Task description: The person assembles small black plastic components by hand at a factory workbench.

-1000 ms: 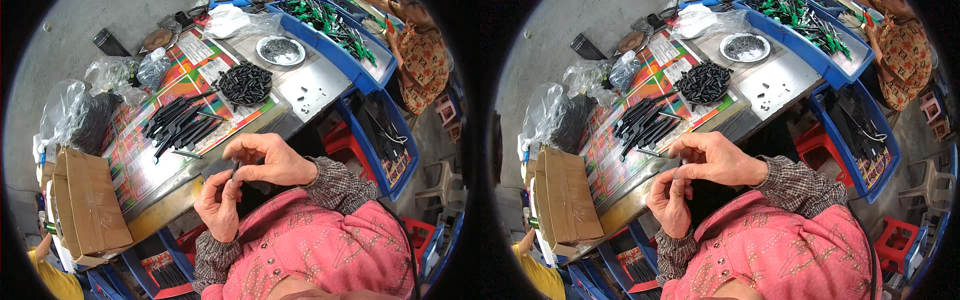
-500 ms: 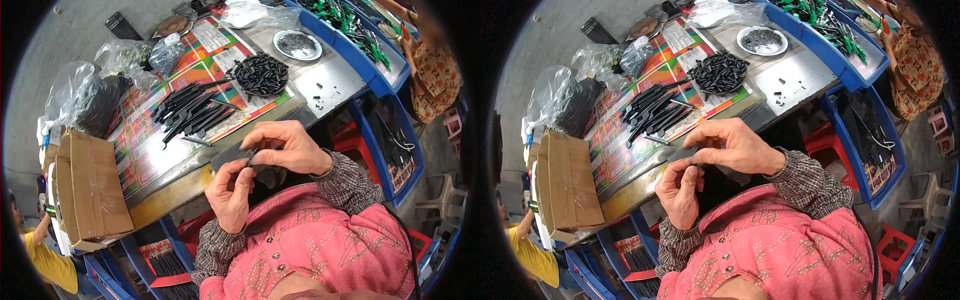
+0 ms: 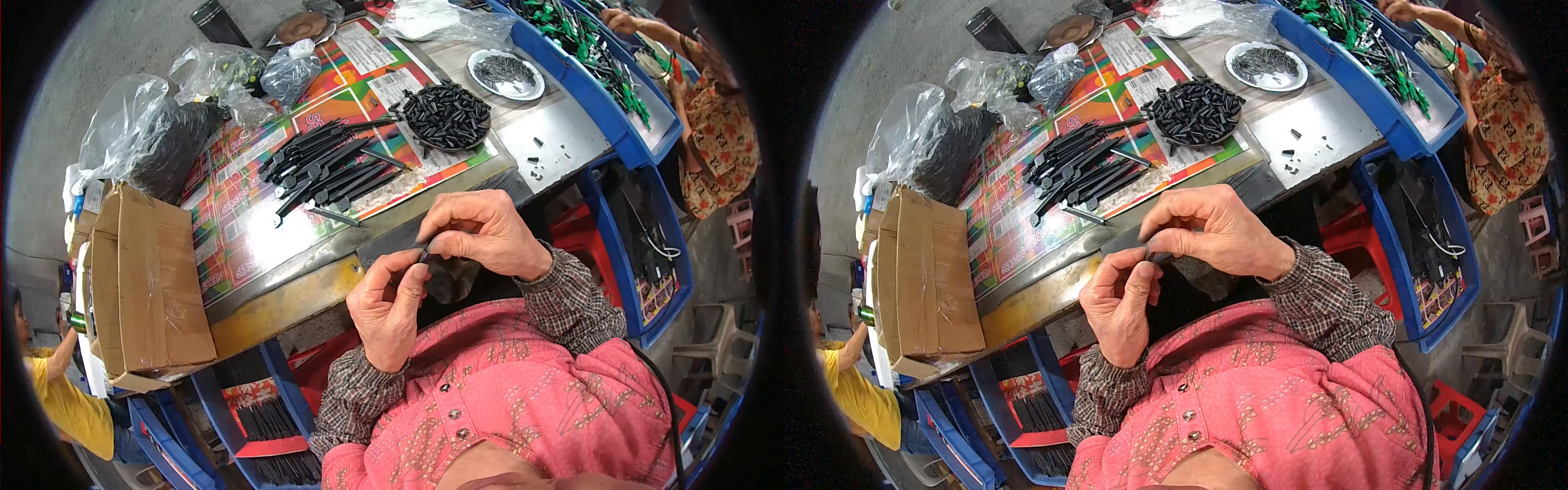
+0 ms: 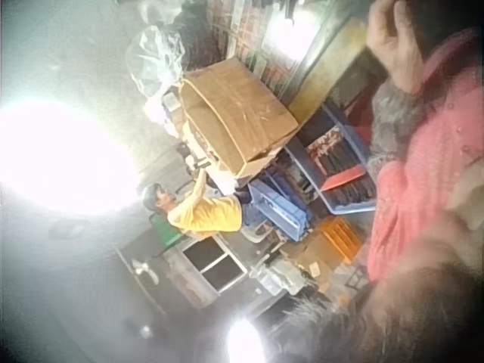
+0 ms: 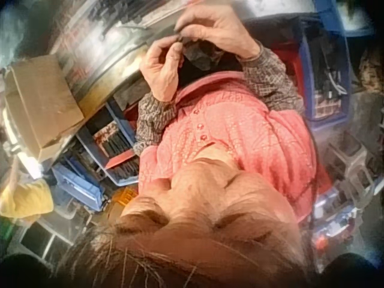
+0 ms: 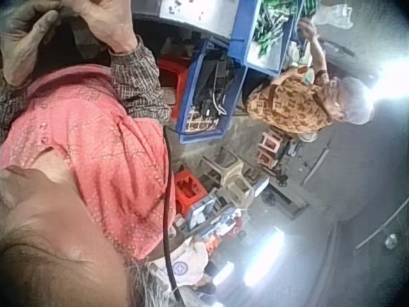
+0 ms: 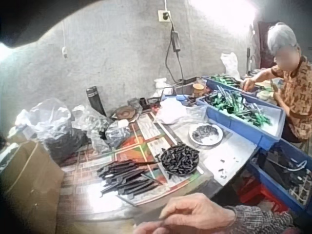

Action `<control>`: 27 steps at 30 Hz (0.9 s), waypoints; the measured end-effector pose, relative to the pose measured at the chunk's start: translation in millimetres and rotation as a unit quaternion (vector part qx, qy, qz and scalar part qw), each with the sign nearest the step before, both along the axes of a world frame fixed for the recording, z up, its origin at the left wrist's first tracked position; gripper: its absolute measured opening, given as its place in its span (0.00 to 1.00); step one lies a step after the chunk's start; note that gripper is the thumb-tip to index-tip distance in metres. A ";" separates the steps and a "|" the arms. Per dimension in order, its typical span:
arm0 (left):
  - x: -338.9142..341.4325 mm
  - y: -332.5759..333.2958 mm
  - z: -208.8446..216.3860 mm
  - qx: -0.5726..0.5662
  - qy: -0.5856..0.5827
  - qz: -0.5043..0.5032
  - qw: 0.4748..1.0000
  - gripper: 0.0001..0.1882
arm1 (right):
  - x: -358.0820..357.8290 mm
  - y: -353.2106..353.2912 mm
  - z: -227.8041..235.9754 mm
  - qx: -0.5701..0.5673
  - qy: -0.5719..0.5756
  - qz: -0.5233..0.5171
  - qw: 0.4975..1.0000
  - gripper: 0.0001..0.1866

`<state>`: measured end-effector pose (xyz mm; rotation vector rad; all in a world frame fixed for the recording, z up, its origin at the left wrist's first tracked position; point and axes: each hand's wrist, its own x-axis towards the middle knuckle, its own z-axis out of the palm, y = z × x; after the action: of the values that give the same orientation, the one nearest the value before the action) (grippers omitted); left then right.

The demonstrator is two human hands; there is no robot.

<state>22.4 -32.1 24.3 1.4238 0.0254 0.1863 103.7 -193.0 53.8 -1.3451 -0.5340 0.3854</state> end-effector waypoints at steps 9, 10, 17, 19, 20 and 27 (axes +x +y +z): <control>0.3 -2.1 1.2 -0.011 0.002 0.005 1.000 0.07 | -3.1 6.4 -6.8 -0.052 -0.085 -0.033 0.994 0.04; 0.3 -1.3 1.5 -0.002 0.002 0.002 1.000 0.07 | -3.8 7.7 -5.2 0.009 -0.009 -0.022 1.000 0.04; -0.2 -4.5 1.1 -0.011 0.002 0.010 1.000 0.07 | -1.3 4.5 -11.7 -0.104 -0.174 -0.063 0.977 0.05; -0.3 -3.6 1.2 -0.007 0.003 0.011 1.000 0.07 | -1.5 6.7 -10.5 -0.120 -0.200 -0.068 0.970 0.06; -0.4 -3.0 1.2 -0.004 0.004 0.013 1.000 0.07 | -3.0 8.2 -9.1 -0.064 -0.107 -0.050 0.991 0.06; -0.4 -2.3 2.4 0.008 -0.005 -0.003 1.000 0.06 | 0.5 5.2 -7.9 -0.010 -0.084 -0.016 0.996 0.06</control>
<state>22.0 -34.4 26.7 1.4392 0.0123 0.1887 104.2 -187.9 45.8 -1.4122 -0.6485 0.2538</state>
